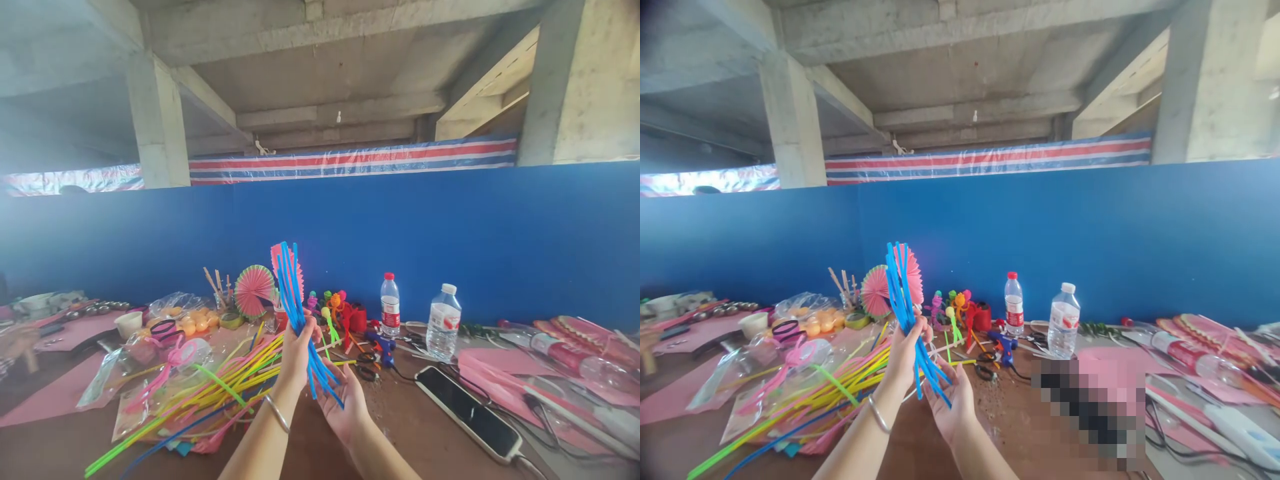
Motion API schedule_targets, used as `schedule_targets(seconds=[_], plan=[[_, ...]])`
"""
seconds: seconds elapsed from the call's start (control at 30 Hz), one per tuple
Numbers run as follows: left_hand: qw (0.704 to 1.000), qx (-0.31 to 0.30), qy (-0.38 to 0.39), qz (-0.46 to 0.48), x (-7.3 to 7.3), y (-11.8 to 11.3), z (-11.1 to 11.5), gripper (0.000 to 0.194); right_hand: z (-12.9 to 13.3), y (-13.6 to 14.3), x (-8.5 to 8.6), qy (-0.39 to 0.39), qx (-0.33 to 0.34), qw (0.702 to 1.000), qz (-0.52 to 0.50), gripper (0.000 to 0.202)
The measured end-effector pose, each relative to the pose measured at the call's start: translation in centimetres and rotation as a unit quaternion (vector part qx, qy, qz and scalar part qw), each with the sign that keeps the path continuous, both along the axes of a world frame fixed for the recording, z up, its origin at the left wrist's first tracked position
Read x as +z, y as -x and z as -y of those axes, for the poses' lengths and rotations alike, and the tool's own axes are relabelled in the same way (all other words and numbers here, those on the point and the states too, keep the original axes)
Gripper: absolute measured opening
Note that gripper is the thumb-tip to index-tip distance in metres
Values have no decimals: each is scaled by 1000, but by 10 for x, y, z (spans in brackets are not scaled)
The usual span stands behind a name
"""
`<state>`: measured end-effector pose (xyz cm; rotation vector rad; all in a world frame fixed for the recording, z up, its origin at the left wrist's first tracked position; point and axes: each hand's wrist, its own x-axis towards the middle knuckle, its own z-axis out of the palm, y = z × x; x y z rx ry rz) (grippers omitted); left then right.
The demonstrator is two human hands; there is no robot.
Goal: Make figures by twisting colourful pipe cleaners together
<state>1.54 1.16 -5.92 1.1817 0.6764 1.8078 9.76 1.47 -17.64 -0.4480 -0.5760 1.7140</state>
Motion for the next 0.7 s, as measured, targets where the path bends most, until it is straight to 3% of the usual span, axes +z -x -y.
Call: schedule_targets(seconds=[0.1,0.3,0.5,0.6,0.7], plan=[[1000,22,-3,16,-9,-3,-2,22,2,5,2,-3,-5,1000,-18,41],[998,29,23,55,-19,-17,-1,25,3,8,3,-50,-48,995,68,57],[996,-36,78,-1,-54,-38,-4,30,2,0,8,54,-83,995,-27,50],[994,-61,95,-6,-69,-44,-7,29,3,-1,6,46,-67,993,-80,41],[987,-121,107,4,-74,-41,-11,28,2,2,1,29,-83,995,-47,39]])
